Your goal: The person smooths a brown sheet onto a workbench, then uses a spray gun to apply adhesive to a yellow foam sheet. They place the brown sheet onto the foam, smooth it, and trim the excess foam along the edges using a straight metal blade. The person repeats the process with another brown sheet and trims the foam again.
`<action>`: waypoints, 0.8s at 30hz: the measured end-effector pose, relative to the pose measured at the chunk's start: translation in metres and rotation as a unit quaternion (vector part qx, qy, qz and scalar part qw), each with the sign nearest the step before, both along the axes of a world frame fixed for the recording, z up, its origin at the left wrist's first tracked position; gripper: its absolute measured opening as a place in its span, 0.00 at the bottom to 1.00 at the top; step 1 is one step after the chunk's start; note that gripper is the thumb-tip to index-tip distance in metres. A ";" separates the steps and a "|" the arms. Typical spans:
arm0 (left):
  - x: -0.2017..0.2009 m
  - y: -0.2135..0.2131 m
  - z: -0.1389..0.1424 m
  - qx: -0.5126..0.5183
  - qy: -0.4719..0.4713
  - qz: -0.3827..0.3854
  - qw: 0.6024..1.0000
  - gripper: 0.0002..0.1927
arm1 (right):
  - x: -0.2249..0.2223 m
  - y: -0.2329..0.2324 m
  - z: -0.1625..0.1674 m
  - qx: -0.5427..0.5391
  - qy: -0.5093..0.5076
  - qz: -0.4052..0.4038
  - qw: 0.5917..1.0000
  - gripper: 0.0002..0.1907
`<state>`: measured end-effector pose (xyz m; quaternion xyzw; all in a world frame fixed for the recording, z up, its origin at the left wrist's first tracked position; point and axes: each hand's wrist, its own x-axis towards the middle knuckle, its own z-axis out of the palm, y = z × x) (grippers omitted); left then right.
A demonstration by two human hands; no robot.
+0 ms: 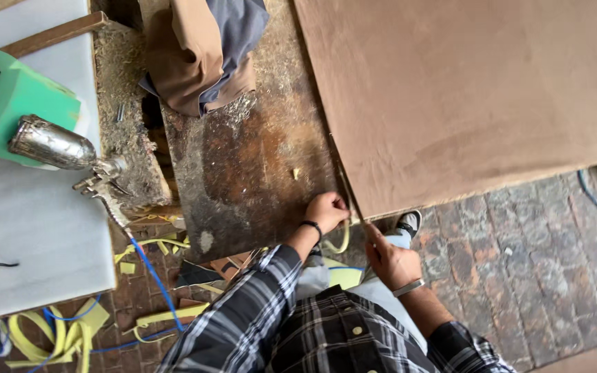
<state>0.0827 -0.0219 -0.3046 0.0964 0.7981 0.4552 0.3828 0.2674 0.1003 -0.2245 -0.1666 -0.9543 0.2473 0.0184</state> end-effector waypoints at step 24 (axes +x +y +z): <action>0.028 0.004 0.012 0.012 0.142 0.018 0.990 0.09 | 0.044 -0.047 -0.006 0.088 -0.005 -0.071 0.994 0.23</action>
